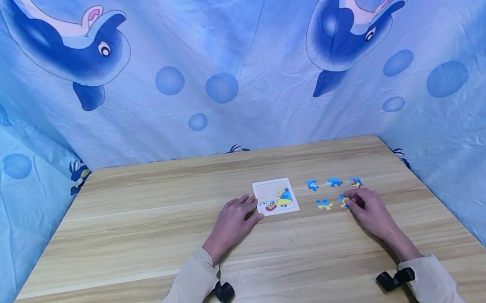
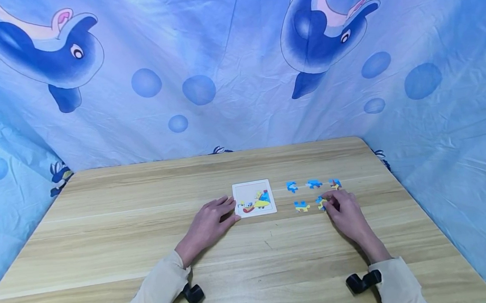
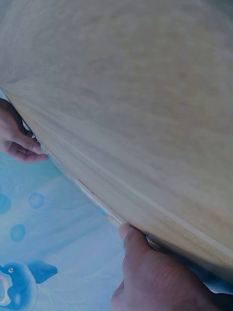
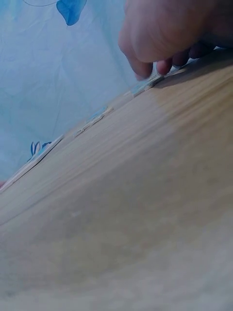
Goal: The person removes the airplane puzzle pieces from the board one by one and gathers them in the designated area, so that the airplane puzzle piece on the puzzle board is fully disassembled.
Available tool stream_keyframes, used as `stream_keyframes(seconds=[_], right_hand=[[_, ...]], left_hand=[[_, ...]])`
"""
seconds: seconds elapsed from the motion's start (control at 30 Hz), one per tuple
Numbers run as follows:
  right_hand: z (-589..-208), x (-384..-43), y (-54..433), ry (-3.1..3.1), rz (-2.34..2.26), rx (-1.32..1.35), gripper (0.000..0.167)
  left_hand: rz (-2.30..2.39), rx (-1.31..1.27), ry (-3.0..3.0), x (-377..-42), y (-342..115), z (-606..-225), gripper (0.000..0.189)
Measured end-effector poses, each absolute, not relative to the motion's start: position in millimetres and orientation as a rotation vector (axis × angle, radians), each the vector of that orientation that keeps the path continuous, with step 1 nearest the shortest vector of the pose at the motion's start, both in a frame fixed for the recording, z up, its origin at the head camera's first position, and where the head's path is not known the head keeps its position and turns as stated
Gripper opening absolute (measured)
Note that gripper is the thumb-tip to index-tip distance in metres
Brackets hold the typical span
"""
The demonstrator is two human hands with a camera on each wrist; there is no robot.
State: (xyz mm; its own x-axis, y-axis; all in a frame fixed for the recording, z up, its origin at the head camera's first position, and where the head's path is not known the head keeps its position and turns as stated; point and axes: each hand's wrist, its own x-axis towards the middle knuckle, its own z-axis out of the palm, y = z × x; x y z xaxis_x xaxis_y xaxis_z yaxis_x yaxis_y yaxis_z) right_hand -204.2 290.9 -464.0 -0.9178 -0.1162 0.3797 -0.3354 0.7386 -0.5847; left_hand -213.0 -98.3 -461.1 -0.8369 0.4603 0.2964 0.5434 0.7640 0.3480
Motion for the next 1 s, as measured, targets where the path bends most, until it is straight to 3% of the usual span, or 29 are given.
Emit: stream_keyframes(seconds=[1.0], right_hand=[[-449.6, -213.6, 220.5, -2.572, 1.159, 0.445, 0.018]], left_hand=[[-0.638, -0.792, -2.758, -213.0, -98.1, -461.6, 0.050]])
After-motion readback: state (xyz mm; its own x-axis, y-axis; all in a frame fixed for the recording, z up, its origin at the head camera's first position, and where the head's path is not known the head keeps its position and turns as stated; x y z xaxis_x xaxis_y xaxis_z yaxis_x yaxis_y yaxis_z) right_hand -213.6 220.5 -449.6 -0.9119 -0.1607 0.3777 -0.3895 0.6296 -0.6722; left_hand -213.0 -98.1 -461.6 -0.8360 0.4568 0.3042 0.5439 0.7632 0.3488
